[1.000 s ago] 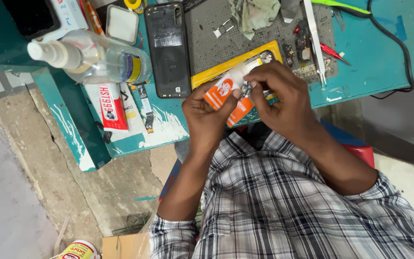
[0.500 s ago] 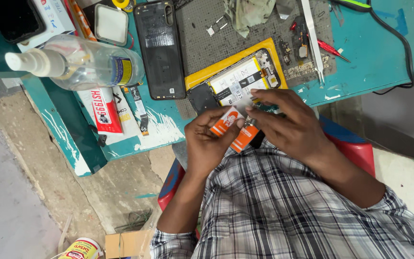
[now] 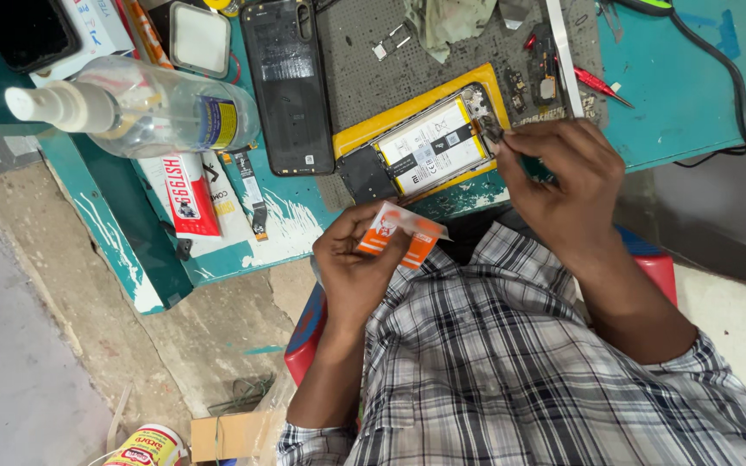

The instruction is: The person repairs a disassembled smartphone at a workbench. They hold the phone body with the battery exposed, apply liquid from a brown bottle onto it, pry at the edge with a spudger, press components into place, and handle a small flex cable part while working on the device.

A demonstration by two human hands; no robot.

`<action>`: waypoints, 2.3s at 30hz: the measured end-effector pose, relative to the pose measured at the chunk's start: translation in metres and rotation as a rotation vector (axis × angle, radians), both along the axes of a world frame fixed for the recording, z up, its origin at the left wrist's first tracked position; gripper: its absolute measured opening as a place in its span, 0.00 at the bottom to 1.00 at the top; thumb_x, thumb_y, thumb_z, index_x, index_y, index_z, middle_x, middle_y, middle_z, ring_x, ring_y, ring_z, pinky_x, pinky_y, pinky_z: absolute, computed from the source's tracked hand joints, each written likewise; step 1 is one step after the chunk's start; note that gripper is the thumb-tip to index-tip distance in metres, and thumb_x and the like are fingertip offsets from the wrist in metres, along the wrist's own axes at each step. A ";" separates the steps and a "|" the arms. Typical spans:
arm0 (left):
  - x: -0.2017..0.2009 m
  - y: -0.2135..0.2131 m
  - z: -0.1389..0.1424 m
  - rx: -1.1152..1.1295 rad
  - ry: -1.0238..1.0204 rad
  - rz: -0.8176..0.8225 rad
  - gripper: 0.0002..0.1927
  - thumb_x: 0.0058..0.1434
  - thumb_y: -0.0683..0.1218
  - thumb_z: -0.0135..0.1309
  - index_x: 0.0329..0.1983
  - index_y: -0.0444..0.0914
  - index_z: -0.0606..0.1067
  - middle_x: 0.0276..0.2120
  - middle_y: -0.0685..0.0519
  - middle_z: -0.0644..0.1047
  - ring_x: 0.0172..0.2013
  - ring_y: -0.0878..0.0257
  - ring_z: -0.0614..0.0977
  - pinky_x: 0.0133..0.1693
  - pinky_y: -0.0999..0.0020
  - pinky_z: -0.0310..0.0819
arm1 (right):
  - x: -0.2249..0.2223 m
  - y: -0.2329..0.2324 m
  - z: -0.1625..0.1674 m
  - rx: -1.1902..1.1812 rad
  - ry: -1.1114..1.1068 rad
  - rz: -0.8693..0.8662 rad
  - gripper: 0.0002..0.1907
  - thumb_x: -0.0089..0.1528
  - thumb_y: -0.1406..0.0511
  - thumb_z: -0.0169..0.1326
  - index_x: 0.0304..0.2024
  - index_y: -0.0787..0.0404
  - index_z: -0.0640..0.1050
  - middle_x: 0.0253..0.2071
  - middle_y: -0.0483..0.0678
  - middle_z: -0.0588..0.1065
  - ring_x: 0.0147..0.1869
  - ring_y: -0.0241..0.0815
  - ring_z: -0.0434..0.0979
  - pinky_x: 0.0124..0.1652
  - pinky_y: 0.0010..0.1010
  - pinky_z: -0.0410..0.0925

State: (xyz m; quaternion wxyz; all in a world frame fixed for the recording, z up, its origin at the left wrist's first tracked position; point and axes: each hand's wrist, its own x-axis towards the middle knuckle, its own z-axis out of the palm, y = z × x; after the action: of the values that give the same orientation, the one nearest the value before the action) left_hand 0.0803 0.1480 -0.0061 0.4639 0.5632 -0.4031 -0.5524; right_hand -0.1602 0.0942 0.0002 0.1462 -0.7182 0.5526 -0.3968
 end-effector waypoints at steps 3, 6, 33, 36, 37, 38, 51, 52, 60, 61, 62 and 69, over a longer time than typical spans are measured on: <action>0.002 0.003 -0.002 0.011 -0.015 -0.014 0.16 0.60 0.30 0.60 0.52 0.27 0.75 0.43 0.44 0.84 0.45 0.62 0.87 0.48 0.69 0.84 | 0.003 -0.004 -0.002 -0.021 0.077 -0.029 0.08 0.64 0.74 0.70 0.42 0.64 0.82 0.44 0.49 0.81 0.45 0.46 0.81 0.44 0.33 0.71; 0.003 0.006 -0.004 0.023 0.004 -0.009 0.16 0.60 0.30 0.59 0.52 0.27 0.75 0.43 0.44 0.84 0.45 0.62 0.87 0.48 0.68 0.84 | 0.008 -0.006 -0.003 -0.012 0.081 -0.054 0.09 0.64 0.73 0.71 0.41 0.65 0.82 0.41 0.48 0.80 0.43 0.45 0.80 0.43 0.34 0.70; 0.001 0.006 -0.004 0.011 0.000 0.014 0.14 0.61 0.32 0.62 0.49 0.28 0.76 0.41 0.45 0.84 0.43 0.63 0.87 0.46 0.70 0.84 | 0.006 -0.009 0.005 0.118 0.053 -0.032 0.10 0.65 0.70 0.69 0.45 0.66 0.81 0.40 0.50 0.78 0.39 0.42 0.77 0.43 0.34 0.70; 0.003 0.009 -0.007 0.012 0.006 0.044 0.13 0.61 0.33 0.63 0.49 0.29 0.76 0.39 0.47 0.84 0.41 0.66 0.86 0.45 0.72 0.83 | 0.004 -0.001 0.009 0.037 0.064 -0.020 0.10 0.65 0.72 0.69 0.45 0.65 0.81 0.40 0.49 0.79 0.38 0.41 0.77 0.41 0.33 0.69; 0.003 0.010 -0.008 0.010 0.007 0.055 0.13 0.61 0.33 0.63 0.49 0.29 0.77 0.39 0.47 0.84 0.40 0.67 0.86 0.45 0.72 0.82 | 0.003 0.004 0.011 -0.003 0.072 -0.015 0.10 0.65 0.72 0.70 0.45 0.64 0.80 0.41 0.48 0.79 0.37 0.41 0.77 0.39 0.33 0.68; 0.004 0.011 -0.009 0.014 0.006 0.055 0.12 0.61 0.33 0.64 0.47 0.29 0.77 0.37 0.48 0.84 0.39 0.68 0.85 0.43 0.73 0.81 | 0.004 0.011 0.013 0.023 0.004 0.021 0.10 0.64 0.72 0.70 0.44 0.63 0.80 0.40 0.49 0.79 0.37 0.40 0.78 0.39 0.31 0.69; -0.010 0.005 -0.007 0.052 0.111 -0.052 0.05 0.67 0.39 0.59 0.42 0.30 0.82 0.34 0.54 0.83 0.35 0.73 0.81 0.37 0.78 0.77 | 0.024 0.059 -0.018 0.708 -0.829 0.277 0.12 0.65 0.74 0.59 0.52 0.67 0.79 0.40 0.46 0.81 0.41 0.29 0.80 0.38 0.20 0.73; -0.011 0.005 -0.007 0.052 0.125 -0.052 0.07 0.69 0.41 0.58 0.43 0.30 0.82 0.34 0.55 0.82 0.34 0.74 0.80 0.36 0.78 0.76 | 0.022 0.058 -0.019 0.728 -0.846 0.270 0.12 0.65 0.74 0.60 0.52 0.67 0.79 0.37 0.45 0.81 0.38 0.28 0.79 0.36 0.19 0.72; -0.012 0.002 -0.014 0.015 0.128 0.010 0.20 0.79 0.49 0.48 0.38 0.31 0.80 0.27 0.58 0.77 0.28 0.76 0.73 0.31 0.78 0.67 | 0.021 0.048 -0.012 0.768 -0.965 0.274 0.09 0.67 0.74 0.58 0.50 0.68 0.78 0.35 0.49 0.80 0.37 0.31 0.80 0.36 0.20 0.73; -0.013 0.001 -0.013 0.000 0.155 0.018 0.21 0.81 0.50 0.47 0.37 0.32 0.79 0.27 0.59 0.76 0.28 0.76 0.72 0.32 0.78 0.67 | 0.022 0.046 -0.012 0.756 -0.984 0.274 0.09 0.67 0.74 0.57 0.50 0.68 0.78 0.35 0.49 0.80 0.36 0.31 0.80 0.36 0.21 0.73; -0.013 0.000 -0.013 0.007 0.136 0.005 0.20 0.80 0.49 0.47 0.37 0.31 0.79 0.28 0.58 0.77 0.29 0.76 0.73 0.32 0.78 0.68 | 0.023 0.045 -0.012 0.741 -0.964 0.261 0.08 0.67 0.75 0.57 0.49 0.68 0.77 0.35 0.49 0.80 0.36 0.31 0.80 0.36 0.21 0.73; -0.017 0.003 -0.009 0.145 0.303 -0.054 0.12 0.61 0.36 0.59 0.46 0.33 0.74 0.34 0.49 0.83 0.32 0.67 0.85 0.34 0.71 0.84 | 0.004 0.048 -0.016 0.585 -0.776 0.123 0.08 0.67 0.76 0.58 0.49 0.69 0.78 0.36 0.52 0.80 0.35 0.34 0.81 0.35 0.25 0.74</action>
State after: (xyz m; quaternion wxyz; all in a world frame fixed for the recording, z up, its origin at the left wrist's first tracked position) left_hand 0.0628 0.1508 -0.0147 0.4626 0.4946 -0.3027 -0.6706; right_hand -0.1557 0.1425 -0.0155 0.5601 -0.4777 0.5020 -0.4539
